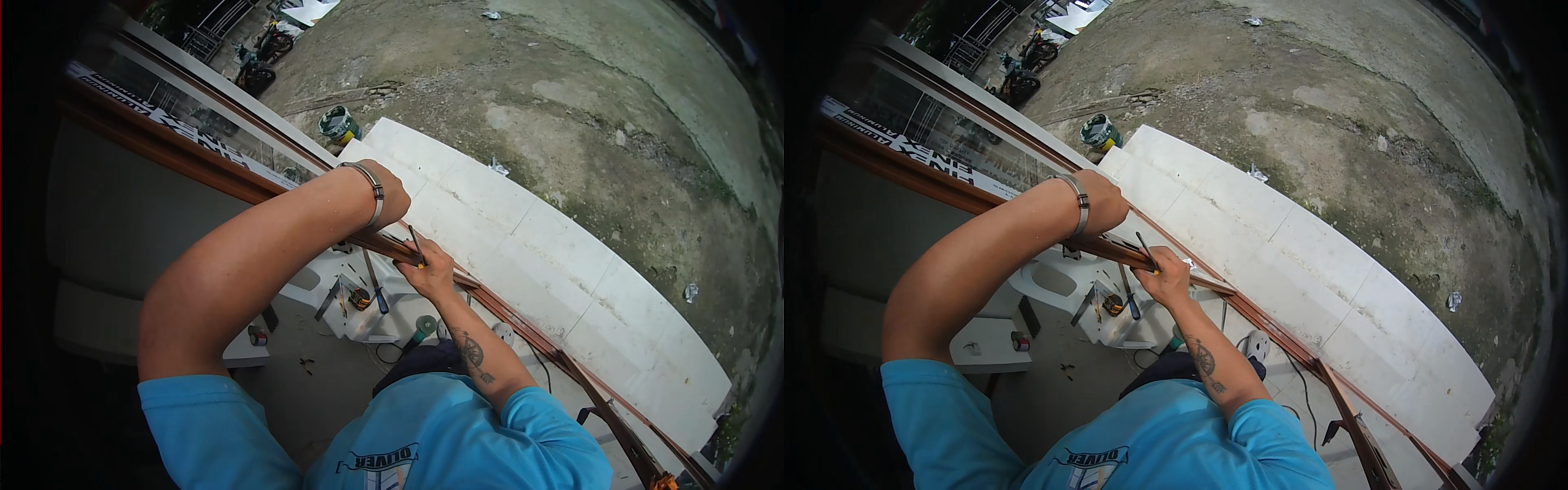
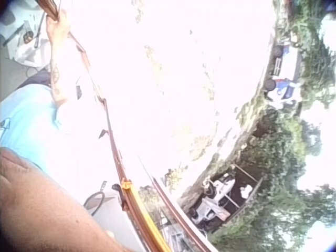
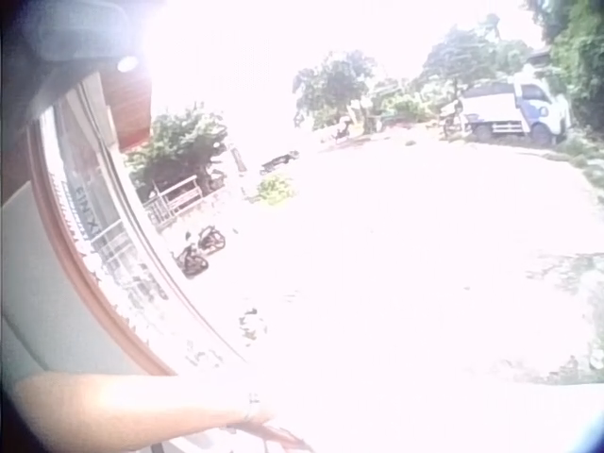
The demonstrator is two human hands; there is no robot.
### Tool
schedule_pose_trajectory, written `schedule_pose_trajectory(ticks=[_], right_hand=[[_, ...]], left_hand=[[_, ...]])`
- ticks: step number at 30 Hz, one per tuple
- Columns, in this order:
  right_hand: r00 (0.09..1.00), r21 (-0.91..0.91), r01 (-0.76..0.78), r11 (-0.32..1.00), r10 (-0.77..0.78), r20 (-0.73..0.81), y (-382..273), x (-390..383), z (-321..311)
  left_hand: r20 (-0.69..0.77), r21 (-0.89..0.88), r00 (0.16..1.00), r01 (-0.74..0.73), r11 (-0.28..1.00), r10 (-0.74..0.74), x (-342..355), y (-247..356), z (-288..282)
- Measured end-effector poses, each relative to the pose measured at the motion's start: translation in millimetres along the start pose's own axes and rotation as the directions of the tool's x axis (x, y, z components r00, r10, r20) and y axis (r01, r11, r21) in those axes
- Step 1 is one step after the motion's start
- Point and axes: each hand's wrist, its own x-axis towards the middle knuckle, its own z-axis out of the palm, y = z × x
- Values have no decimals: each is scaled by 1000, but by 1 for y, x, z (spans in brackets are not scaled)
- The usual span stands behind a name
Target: Installing a handle and lock mechanism onto an aluminum sliding door frame.
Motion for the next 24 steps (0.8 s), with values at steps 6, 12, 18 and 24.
schedule_pose_trajectory(ticks=[6,12,18,24], right_hand=[[1000,7,18,1000,-18,24,-1,6,-2],[998,18,-7,1000,6,58,5,0,3],[998,15,58,998,-59,37,11,-1,2],[989,-51,138,989,-135,63,5,10,-3]], left_hand=[[45,133,998,-43,990,38,-4,6,4],[14,129,997,-73,989,72,-2,-5,7],[-37,47,991,130,990,-128,-31,-18,2],[-319,-29,912,264,964,-259,-45,-13,14]])
